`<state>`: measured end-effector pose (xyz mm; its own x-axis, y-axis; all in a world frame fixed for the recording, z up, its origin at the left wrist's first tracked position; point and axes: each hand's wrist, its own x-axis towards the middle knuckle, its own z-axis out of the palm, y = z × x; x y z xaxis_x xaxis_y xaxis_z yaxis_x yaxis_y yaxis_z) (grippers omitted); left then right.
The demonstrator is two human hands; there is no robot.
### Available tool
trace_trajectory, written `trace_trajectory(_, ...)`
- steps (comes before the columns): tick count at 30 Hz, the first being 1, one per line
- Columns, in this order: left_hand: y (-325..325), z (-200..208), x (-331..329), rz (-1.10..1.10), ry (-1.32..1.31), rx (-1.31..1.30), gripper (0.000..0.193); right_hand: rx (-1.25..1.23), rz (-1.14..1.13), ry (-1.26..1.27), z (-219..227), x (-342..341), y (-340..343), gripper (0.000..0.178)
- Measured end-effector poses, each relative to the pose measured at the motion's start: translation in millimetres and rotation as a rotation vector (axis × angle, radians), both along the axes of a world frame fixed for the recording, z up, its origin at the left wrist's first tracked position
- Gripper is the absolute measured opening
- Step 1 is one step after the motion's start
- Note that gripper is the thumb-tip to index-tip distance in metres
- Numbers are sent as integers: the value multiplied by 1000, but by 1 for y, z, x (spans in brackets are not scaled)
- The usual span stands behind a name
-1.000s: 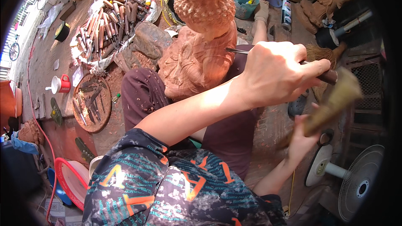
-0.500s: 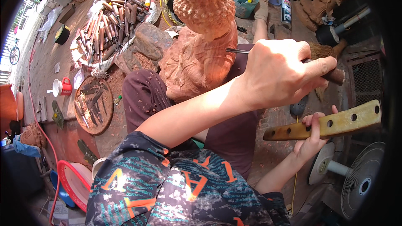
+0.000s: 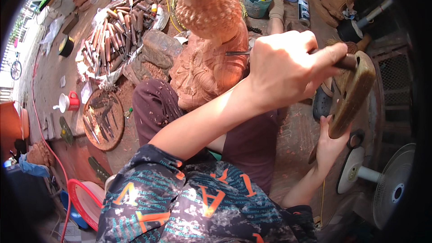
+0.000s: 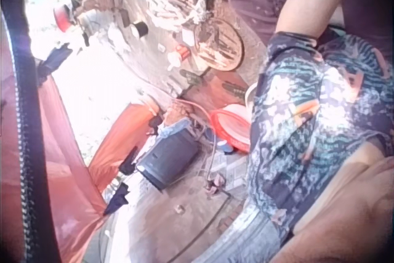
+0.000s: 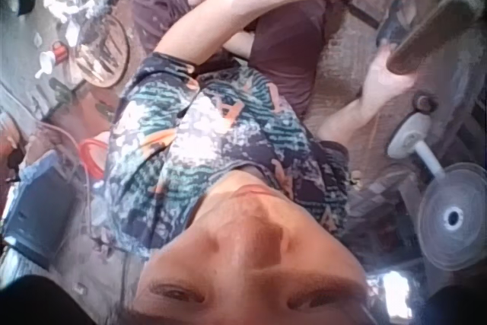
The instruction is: The person carves a wooden statue using a chisel and a wooden mallet. They repeatedly strike the chisel to shape the wood, occasionally pausing to adjust the statue's position or switch tools.
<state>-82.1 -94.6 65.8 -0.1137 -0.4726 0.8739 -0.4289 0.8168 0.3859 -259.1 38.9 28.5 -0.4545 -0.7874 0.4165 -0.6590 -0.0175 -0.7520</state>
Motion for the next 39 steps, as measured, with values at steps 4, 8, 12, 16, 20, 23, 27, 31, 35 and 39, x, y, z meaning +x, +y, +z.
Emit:
trace_trajectory(4, 7, 11, -2, -146, -8, -45, 37, -117, 87, -282, 10, 8, -5, 58)
trace_trajectory(8, 1, 6, -7, -136, 86, -38, 39, -219, 145, -458, 21, 11, -7, 59)
trace_trajectory(12, -1, 5, -9, -140, 124, -46, 40, -272, 198, -564, 27, 9, -9, 57)
trace_trajectory(16, -5, 5, -9, -136, 183, -46, 40, -71, 75, -41, 17, 3, -8, 52)
trace_trajectory(20, -5, 4, -8, -142, 164, -33, 41, -133, 54, -182, 24, -4, -8, 51)
trace_trajectory(23, -1, 6, -5, -109, 68, -21, 42, -101, 34, -192, 18, -6, -6, 53)
trace_trajectory(27, 1, 2, -5, -75, 65, -76, 43, -73, 65, -73, 10, -1, -12, 58)
trace_trajectory(31, -1, 6, -7, -118, 78, -64, 44, -187, 137, -366, 26, 9, -16, 60)
trace_trajectory(35, -4, 2, -8, -123, 125, -56, 43, -228, 157, -459, 26, 11, -16, 58)
trace_trajectory(39, -5, 4, -5, -80, 97, -66, 41, -59, 79, -72, 8, 11, -12, 50)
